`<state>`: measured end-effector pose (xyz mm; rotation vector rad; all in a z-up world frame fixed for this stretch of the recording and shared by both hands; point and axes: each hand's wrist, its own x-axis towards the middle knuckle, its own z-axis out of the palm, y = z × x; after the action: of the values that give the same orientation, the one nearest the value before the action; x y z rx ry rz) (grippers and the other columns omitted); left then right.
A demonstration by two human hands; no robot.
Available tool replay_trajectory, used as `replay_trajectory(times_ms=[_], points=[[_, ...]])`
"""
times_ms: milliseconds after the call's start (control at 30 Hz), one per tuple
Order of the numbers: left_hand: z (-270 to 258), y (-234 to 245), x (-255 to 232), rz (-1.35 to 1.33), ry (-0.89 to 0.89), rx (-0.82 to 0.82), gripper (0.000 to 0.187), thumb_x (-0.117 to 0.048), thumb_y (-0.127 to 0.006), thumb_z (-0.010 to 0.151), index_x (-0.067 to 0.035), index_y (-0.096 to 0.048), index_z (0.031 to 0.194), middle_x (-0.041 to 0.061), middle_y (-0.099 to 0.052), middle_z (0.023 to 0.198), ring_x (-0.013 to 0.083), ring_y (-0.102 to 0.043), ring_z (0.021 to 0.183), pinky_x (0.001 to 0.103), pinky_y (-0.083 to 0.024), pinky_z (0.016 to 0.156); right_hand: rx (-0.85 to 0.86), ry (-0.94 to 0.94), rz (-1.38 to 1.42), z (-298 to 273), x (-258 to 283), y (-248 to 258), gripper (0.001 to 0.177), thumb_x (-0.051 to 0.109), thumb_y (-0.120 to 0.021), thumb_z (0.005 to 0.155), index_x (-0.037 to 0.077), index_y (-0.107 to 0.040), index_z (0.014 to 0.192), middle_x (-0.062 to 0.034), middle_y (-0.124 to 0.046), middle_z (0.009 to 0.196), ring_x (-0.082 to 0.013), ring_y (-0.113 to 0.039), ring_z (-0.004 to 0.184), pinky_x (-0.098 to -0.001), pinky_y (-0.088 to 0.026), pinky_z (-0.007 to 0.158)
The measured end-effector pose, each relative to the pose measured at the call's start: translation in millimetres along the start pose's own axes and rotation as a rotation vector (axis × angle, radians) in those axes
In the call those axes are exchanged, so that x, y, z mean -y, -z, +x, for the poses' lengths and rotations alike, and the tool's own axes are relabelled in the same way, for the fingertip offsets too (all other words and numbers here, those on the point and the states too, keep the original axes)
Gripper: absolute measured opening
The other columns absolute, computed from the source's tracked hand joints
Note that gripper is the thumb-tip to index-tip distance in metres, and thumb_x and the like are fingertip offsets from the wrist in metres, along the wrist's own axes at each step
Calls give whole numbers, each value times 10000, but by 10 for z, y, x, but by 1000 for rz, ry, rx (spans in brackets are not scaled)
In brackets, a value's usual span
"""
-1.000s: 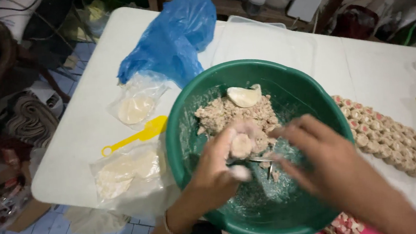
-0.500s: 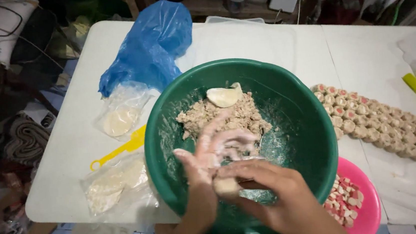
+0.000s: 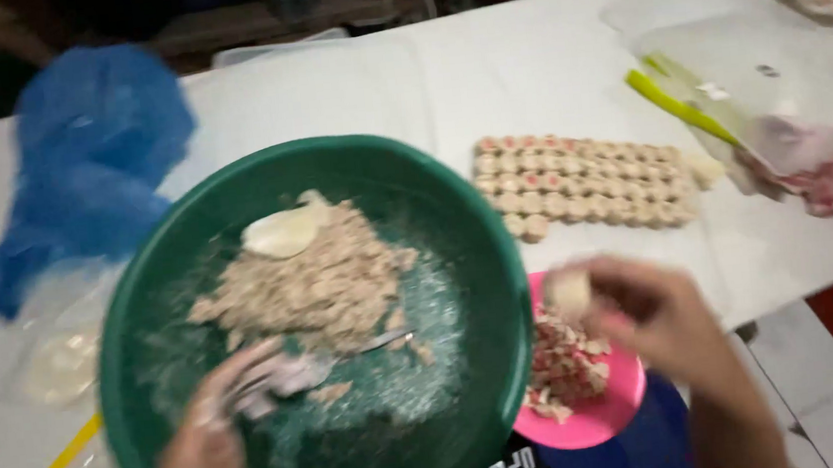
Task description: Preparing dumplings by scooping meat filling onto dough wrappers at a table.
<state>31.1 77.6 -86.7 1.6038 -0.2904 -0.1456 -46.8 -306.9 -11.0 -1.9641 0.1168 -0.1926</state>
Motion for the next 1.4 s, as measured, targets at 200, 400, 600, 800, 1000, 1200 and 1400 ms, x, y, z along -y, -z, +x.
replay_trajectory(times_ms=[200,400,600,800,1000,1200,1400], points=[[192,906,773,-191,838,-34,788,-390,-332,790,-121,-449,1522,230,-553,1508,392,-480,1420,693,-324,1095,-59,-299,-282,557,-1003,495,466,101,-762,800,59,-679,1257,-123,-772,1122,-195,-782,901,-310,-641,824],[157,1578,1598,-89,919,74,779,-145,-509,763,-111,-460,1540,178,-559,1544,370,-502,1425,623,-370,987,-142,-292,-386,810,-1601,264,371,73,-783,808,68,-721,1173,-109,-768,1060,-214,-755,896,-330,-624,840],[89,1654,1611,-40,979,154,902,-112,-644,651,-195,-473,1532,116,-576,1542,359,-469,1467,757,-377,1069,-162,-379,-395,783,-1299,160,477,64,-782,817,27,-657,1276,-165,-758,1048,-237,-757,918,-349,-619,860],[48,1774,1773,-139,974,173,856,25,-665,703,-147,-503,1525,191,-615,1525,382,-498,1458,728,-360,1077,-143,-365,-449,809,-1386,110,430,127,-788,829,57,-655,1233,-146,-743,1026,-240,-727,906,-333,-608,835],[-32,1619,1776,-102,921,170,682,-32,-545,829,-130,-511,1503,109,-542,1574,329,-442,1489,677,-344,1147,-94,-384,-429,820,-1274,47,443,110,-763,848,100,-629,1270,-157,-733,1089,-257,-733,969,-365,-612,881],[-69,920,831,13,644,260,745,-393,-536,781,-167,-483,1489,141,-676,1449,292,-632,1365,549,-518,1076,-115,-267,-520,794,-1388,86,387,86,-748,860,39,-639,1228,-176,-746,1047,-263,-747,911,-372,-620,860],[53,-243,-817,679,507,-250,382,-387,-522,918,-270,-769,1184,-67,-849,1012,87,-745,1047,281,-510,939,-78,-331,-577,745,-1131,143,402,-11,-688,884,56,-614,1273,-153,-729,1125,-255,-729,937,-335,-633,808]])
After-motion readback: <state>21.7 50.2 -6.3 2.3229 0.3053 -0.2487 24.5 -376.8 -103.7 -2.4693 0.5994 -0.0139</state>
